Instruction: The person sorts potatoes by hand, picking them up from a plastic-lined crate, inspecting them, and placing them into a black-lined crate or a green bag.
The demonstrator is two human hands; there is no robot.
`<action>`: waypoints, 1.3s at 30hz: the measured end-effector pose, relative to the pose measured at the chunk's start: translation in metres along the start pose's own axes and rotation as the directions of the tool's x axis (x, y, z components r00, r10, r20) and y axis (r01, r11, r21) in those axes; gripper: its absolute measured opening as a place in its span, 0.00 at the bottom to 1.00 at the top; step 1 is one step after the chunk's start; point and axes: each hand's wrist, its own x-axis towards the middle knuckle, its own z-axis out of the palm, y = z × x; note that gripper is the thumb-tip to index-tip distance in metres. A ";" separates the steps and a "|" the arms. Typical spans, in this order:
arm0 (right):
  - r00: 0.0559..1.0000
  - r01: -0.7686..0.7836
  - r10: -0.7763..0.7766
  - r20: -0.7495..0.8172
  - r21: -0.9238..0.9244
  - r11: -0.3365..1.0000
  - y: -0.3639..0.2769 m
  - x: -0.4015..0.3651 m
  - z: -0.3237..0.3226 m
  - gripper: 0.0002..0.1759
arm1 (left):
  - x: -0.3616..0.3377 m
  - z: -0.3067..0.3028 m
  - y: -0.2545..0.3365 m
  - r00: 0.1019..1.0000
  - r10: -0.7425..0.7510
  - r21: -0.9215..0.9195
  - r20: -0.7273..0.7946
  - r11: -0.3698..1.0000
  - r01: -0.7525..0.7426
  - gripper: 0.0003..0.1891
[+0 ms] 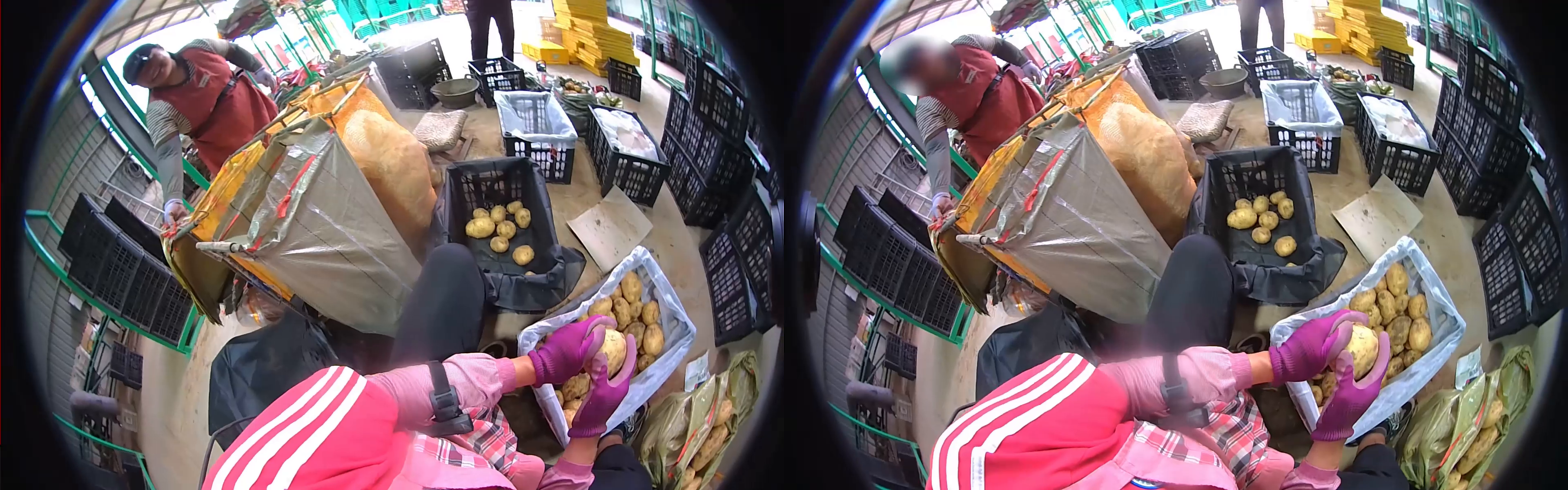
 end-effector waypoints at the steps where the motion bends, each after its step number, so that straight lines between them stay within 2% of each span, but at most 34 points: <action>1: 1.000 0.009 -0.008 0.009 -0.030 1.000 0.005 0.002 -0.007 0.44 | 0.003 0.001 -0.010 0.996 0.087 0.042 0.028 0.995 -0.089 0.20; 2: 1.000 0.015 -0.014 0.018 -0.055 0.998 0.011 0.004 -0.011 0.44 | 0.009 0.000 -0.028 0.961 0.265 0.143 0.080 0.951 -0.274 0.20; 3: 0.999 -0.029 0.029 0.022 0.021 0.999 0.004 0.003 -0.009 0.45 | 0.013 -0.007 -0.033 0.884 0.437 0.258 0.167 0.846 -0.467 0.20; 4: 0.999 -0.030 0.029 0.016 0.051 0.998 0.007 0.002 -0.008 0.46 | 0.014 -0.015 -0.039 0.808 0.512 0.463 0.293 0.663 -0.588 0.21; 5: 1.000 -0.001 0.001 0.016 0.012 1.000 0.007 0.001 -0.006 0.46 | 0.015 -0.025 -0.034 0.709 0.573 0.602 0.411 0.414 -0.683 0.23; 6: 0.999 0.029 -0.029 0.018 -0.027 0.999 0.006 0.001 -0.005 0.46 | 0.011 -0.037 -0.008 0.893 0.266 0.457 0.363 0.785 -0.419 0.23; 7: 0.998 0.048 -0.044 0.050 -0.083 0.995 0.005 0.000 -0.005 0.45 | 0.008 -0.048 0.022 0.919 -0.084 0.267 0.386 0.963 -0.024 0.24; 8: 0.995 0.067 -0.056 0.079 -0.140 0.988 0.004 -0.002 -0.006 0.45 | 0.008 -0.054 0.036 0.785 -0.394 0.079 0.477 0.909 0.408 0.25; 10: 0.988 0.095 -0.070 0.134 -0.184 0.978 0.005 -0.003 0.000 0.45 | 0.009 -0.073 0.024 0.745 -0.357 0.039 0.564 0.912 0.408 0.25; 12: 0.988 0.079 -0.048 0.148 -0.210 0.975 0.004 -0.005 -0.001 0.44 | 0.019 -0.078 0.016 0.626 -0.358 0.033 0.693 0.883 0.468 0.23; 13: 0.989 0.033 -0.005 0.147 -0.187 0.982 -0.003 -0.006 0.002 0.44 | 0.022 -0.074 0.016 0.614 -0.395 0.051 0.683 0.864 0.500 0.23; 14: 0.988 0.063 -0.033 0.152 -0.197 0.978 -0.003 -0.006 0.000 0.44 | 0.024 -0.074 0.017 0.593 -0.430 0.070 0.681 0.844 0.532 0.22; 16: 0.990 0.062 -0.036 0.133 -0.200 0.978 -0.008 -0.005 0.000 0.43 | 0.026 -0.071 0.013 0.651 -0.379 0.084 0.658 0.896 0.437 0.20; 18: 0.987 0.111 -0.079 0.138 -0.248 0.962 -0.006 -0.004 -0.004 0.44 | 0.026 -0.069 0.026 0.635 -0.393 0.064 0.666 0.877 0.476 0.21; 20: 0.991 0.040 -0.014 0.133 -0.192 0.981 -0.012 -0.004 -0.004 0.44 | 0.026 -0.065 0.033 0.653 -0.414 0.040 0.634 0.861 0.507 0.24; 21: 0.993 0.063 -0.042 0.112 -0.194 0.979 -0.010 -0.005 -0.004 0.44 | 0.025 -0.063 0.032 0.646 -0.404 -0.023 0.648 0.837 0.546 0.25; 22: 0.992 0.093 -0.076 0.097 -0.187 0.978 -0.007 -0.004 -0.004 0.44 | 0.028 -0.064 0.030 0.647 -0.369 -0.017 0.667 0.861 0.508 0.26; 23: 0.986 0.151 -0.129 0.104 -0.241 0.959 -0.004 -0.004 -0.007 0.45 | 0.030 -0.063 0.027 0.659 -0.407 0.032 0.633 0.864 0.503 0.26; 24: 0.993 0.108 -0.097 0.072 -0.169 0.980 -0.005 -0.001 -0.011 0.46 | 0.033 -0.064 0.024 0.674 -0.441 0.084 0.592 0.866 0.493 0.27; 27: 0.999 -0.003 0.001 0.043 0.053 0.999 -0.020 0.006 -0.014 0.49 | 0.031 -0.071 0.015 0.673 -0.291 -0.270 0.680 0.753 0.599 0.28; 30: 0.995 -0.098 0.083 0.062 0.302 0.948 -0.021 0.006 -0.014 0.50 | 0.021 -0.055 0.021 0.667 -0.418 -0.328 0.617 0.633 0.701 0.30; 31: 0.992 -0.116 0.094 0.082 0.331 0.937 -0.026 0.004 -0.011 0.50 | 0.022 -0.048 0.012 0.553 -0.448 -0.351 0.702 0.458 0.817 0.36; 32: 0.994 -0.048 0.030 0.101 0.179 0.983 -0.022 0.006 -0.013 0.50 | 0.020 -0.039 0.010 0.592 -0.378 -0.451 0.712 0.400 0.798 0.37; 34: 0.982 0.099 -0.076 0.175 -0.124 0.987 -0.005 0.010 -0.016 0.50 | 0.009 -0.026 0.007 0.677 -0.248 -0.630 0.693 0.250 0.736 0.39; 35: 0.970 0.214 -0.167 0.178 -0.288 0.933 0.002 0.009 -0.013 0.47 | 0.009 -0.030 0.004 0.725 -0.259 -0.675 0.639 0.265 0.689 0.35; 37: 0.979 0.177 -0.121 0.165 -0.390 0.904 0.010 0.006 -0.009 0.45 | 0.005 -0.030 0.004 0.812 -0.375 -0.704 0.447 0.412 0.579 0.31; 39: 0.989 0.111 -0.053 0.139 -0.449 0.886 0.015 0.001 -0.003 0.42 | -0.004 -0.030 0.013 0.857 -0.430 -0.651 0.284 0.570 0.501 0.26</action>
